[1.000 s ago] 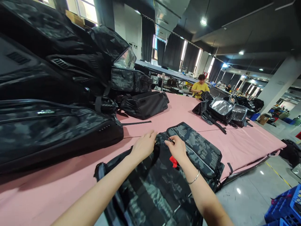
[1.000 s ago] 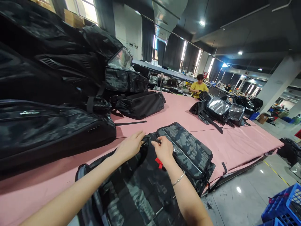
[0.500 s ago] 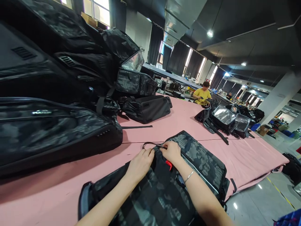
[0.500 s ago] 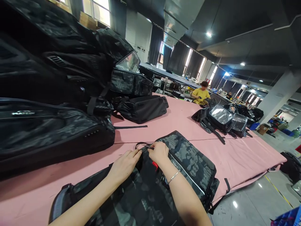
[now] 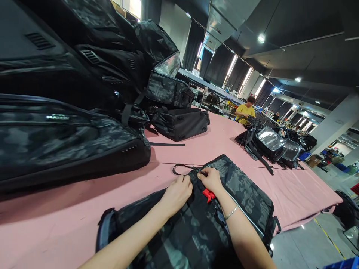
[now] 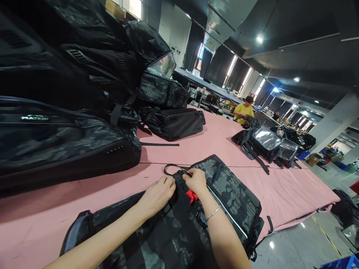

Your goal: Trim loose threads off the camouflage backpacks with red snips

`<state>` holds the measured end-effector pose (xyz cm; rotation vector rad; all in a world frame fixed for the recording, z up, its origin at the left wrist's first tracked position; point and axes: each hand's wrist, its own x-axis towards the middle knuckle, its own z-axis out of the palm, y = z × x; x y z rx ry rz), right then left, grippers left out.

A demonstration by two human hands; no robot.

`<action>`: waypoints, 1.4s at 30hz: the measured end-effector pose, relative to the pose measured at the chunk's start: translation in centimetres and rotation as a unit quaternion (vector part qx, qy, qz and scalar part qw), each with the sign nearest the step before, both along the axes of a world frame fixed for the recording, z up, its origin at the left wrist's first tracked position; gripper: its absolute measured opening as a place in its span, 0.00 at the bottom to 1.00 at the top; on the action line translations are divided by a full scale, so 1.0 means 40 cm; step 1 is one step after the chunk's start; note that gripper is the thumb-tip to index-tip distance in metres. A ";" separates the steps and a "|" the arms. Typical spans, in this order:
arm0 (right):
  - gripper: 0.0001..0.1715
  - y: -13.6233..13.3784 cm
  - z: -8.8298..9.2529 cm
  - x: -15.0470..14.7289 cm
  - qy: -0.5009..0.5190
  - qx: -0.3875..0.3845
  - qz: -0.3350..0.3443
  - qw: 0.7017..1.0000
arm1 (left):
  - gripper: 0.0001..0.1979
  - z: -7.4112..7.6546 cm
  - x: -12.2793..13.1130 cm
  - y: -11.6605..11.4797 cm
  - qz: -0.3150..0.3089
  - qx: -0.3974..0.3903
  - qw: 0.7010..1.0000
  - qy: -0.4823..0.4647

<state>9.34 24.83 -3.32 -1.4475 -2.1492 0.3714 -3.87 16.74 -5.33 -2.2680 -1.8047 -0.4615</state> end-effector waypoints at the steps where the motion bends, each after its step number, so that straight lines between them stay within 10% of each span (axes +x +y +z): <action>1: 0.06 -0.003 -0.001 0.001 0.003 0.000 0.000 1.000 | 0.15 0.005 -0.001 -0.003 0.001 -0.007 1.000 -0.008; 18: 0.06 -0.019 -0.013 0.015 0.041 0.023 0.005 0.999 | 0.14 0.046 -0.051 0.091 0.165 -0.220 0.922 -0.271; 42: 0.11 -0.132 0.023 0.022 -0.155 0.186 0.027 0.970 | 0.08 0.042 -0.033 0.046 0.190 -0.166 0.915 -0.314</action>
